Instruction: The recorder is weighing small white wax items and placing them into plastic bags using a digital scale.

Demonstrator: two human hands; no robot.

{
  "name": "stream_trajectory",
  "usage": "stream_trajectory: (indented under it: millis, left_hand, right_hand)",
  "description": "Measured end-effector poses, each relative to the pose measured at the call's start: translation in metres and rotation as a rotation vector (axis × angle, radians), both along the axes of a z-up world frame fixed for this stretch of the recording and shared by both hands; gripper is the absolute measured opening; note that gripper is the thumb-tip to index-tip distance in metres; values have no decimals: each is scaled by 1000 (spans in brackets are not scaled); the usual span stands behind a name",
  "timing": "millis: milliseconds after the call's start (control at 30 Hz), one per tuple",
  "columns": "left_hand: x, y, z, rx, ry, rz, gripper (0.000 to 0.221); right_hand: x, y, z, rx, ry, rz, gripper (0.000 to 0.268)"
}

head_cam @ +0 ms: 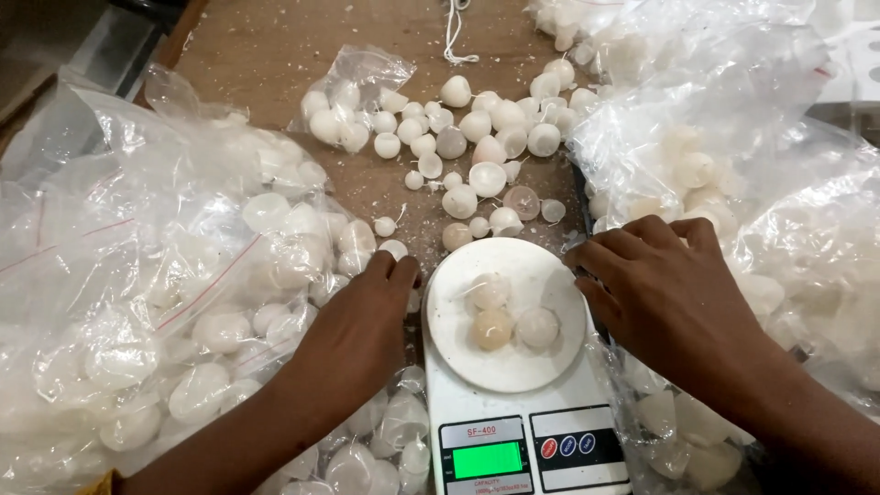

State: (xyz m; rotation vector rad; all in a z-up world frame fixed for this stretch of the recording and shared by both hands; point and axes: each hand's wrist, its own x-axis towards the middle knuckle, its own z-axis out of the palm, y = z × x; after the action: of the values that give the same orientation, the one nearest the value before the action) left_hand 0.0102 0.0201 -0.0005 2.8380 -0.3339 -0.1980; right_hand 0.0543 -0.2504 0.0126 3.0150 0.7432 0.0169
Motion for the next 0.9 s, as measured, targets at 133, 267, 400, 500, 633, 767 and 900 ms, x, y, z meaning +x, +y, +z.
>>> stream_trajectory:
  millis: [133,267,400,500,633,767,900]
  left_hand:
    - [0,-1,-5,-134,-224,-20,46]
    - [-1,-4,-11,-200,-471,-209,44]
    - [-4,-10,-9,-238,-396,-225,43]
    - [-4,-13,-2,-329,-248,-190,40]
    - [-3,4,18,-258,-419,-191,49]
    - [7,20,32,25,-373,-95,49]
    - [46,25,6,284,-206,-110,33]
  right_hand:
    - [-1,0,-5,79,-64,65,35]
    - [-5,1,-7,141,-125,135,30]
    - [-9,1,-13,175,-186,191,27]
    - [-12,2,-15,211,-243,245,24]
    - [-21,7,-12,314,-304,346,19]
    - [-25,8,-18,380,-317,412,19]
    - [-25,7,-10,352,-300,394,23]
